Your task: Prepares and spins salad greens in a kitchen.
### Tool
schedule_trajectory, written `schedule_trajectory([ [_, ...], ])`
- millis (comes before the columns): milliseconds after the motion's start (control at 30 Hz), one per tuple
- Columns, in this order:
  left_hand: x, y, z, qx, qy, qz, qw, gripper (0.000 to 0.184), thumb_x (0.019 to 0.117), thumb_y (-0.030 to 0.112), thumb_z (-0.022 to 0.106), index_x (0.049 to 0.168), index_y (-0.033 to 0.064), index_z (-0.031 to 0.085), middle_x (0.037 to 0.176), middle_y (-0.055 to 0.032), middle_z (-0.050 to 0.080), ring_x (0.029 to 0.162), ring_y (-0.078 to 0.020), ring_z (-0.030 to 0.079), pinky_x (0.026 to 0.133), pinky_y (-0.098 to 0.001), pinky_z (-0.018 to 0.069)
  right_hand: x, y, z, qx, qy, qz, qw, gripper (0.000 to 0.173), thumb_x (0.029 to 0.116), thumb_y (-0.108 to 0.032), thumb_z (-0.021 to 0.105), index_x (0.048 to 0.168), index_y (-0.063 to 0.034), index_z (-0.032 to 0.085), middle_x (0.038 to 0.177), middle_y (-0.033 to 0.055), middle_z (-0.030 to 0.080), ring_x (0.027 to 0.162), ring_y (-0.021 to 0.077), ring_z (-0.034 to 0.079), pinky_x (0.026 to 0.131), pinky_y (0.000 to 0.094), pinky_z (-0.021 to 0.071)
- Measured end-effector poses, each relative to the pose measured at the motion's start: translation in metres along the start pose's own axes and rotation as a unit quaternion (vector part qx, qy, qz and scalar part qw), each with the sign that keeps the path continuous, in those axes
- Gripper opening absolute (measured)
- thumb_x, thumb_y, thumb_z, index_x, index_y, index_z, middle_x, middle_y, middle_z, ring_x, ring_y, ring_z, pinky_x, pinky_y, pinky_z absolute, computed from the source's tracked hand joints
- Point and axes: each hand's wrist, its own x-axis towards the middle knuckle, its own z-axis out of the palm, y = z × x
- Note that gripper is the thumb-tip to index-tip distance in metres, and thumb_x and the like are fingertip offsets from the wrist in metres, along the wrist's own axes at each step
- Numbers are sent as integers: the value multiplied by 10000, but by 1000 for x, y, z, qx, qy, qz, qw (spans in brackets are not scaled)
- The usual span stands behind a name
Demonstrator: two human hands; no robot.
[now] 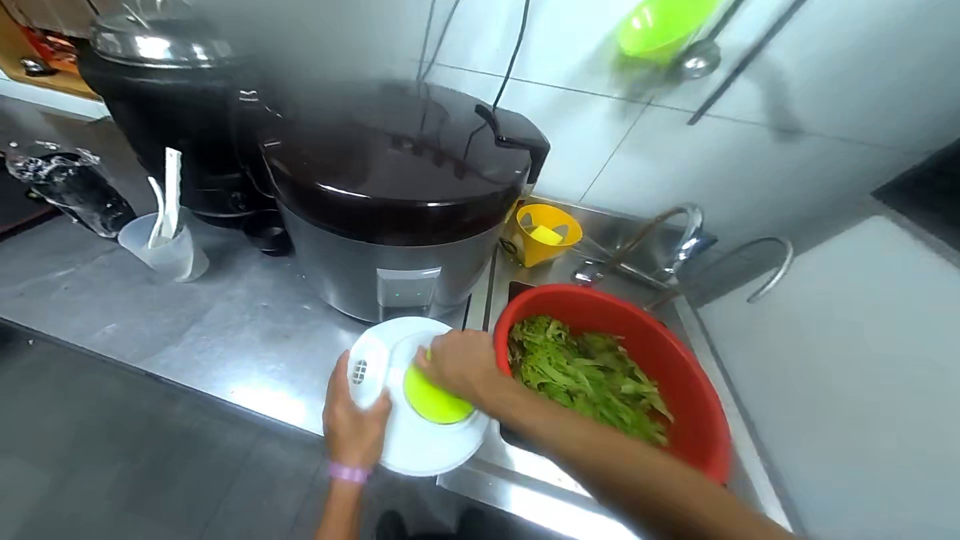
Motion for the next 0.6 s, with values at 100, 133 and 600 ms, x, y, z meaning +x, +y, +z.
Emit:
schedule_trajectory([
  [100, -2, 4, 3, 0, 15, -18, 1000, 804, 793, 107, 806, 1508, 11, 452, 1461, -223, 540, 1315, -329, 563, 1095, -500, 460, -24, 24, 13, -22, 6, 28, 999, 634, 1042, -546, 359, 886, -25, 687, 910, 195, 716, 936, 385, 708, 743, 571, 510],
  [133, -1, 6, 4, 3, 13, -25, 1000, 797, 800, 107, 806, 1509, 15, 454, 1458, -221, 545, 1316, -334, 564, 1096, -503, 460, -36, 23, 15, -22, -10, 19, 1000, 645, 1043, -531, 346, 906, 1, 685, 928, 220, 719, 959, 409, 707, 766, 590, 505],
  [600, 7, 3, -4, 0, -51, -8, 999, 786, 795, 147, 795, 1502, 33, 469, 1399, -199, 594, 1256, -296, 610, 1068, -471, 494, -59, 20, 32, -18, 31, -19, 999, 656, 1034, -512, 360, 863, 32, 685, 853, 239, 716, 885, 433, 723, 718, 608, 519],
])
